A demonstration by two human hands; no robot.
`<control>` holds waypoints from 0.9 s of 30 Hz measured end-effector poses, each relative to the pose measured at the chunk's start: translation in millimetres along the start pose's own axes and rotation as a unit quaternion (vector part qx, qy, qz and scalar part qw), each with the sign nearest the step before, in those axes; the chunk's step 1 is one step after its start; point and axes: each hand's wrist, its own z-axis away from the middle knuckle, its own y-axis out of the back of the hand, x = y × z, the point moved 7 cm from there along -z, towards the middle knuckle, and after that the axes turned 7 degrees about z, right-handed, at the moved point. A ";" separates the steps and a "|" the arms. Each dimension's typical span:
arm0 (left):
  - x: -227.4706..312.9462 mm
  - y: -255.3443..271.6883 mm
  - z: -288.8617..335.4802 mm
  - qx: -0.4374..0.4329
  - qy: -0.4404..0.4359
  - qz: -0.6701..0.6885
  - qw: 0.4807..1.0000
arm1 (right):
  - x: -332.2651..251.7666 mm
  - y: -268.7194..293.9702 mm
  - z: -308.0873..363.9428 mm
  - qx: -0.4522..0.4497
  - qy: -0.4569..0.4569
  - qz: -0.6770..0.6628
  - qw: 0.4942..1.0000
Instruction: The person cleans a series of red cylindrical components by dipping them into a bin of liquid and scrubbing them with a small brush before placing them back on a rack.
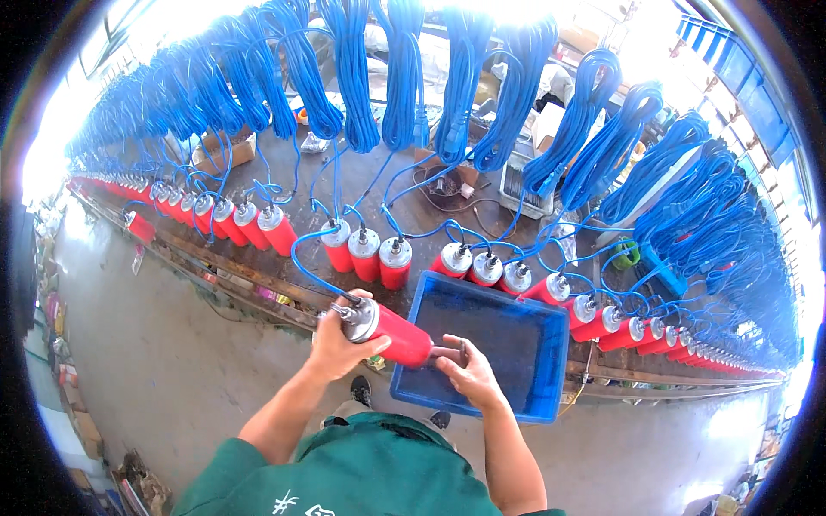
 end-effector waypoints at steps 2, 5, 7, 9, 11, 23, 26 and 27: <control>52.4 9.9 -3.2 -0.032 -0.080 -0.126 0.988 | 5.1 12.1 5.7 0.025 -0.005 -0.026 0.999; 98.8 48.6 -13.0 -0.007 -0.116 -0.200 0.973 | 14.6 22.6 15.0 0.054 -0.004 -0.020 0.998; 115.9 77.2 -19.0 0.030 -0.111 -0.205 0.972 | 18.6 29.3 24.6 0.082 -0.007 -0.005 0.997; 120.6 111.1 -31.3 0.061 -0.159 -0.253 0.952 | 23.5 35.4 33.6 0.101 -0.015 -0.012 0.995; 112.8 150.9 -45.8 0.103 -0.155 -0.277 0.943 | 31.7 38.2 41.1 0.120 -0.022 -0.021 0.992; -45.7 214.5 -155.8 0.116 -0.108 -0.445 0.881 | 16.1 41.0 68.6 0.232 0.013 -0.063 0.971; -73.3 215.9 -174.4 0.108 -0.102 -0.462 0.875 | 12.8 34.6 72.3 0.251 0.007 -0.020 0.968; -78.7 213.2 -178.6 0.129 -0.103 -0.450 0.878 | 11.0 32.0 74.6 0.259 0.003 -0.020 0.966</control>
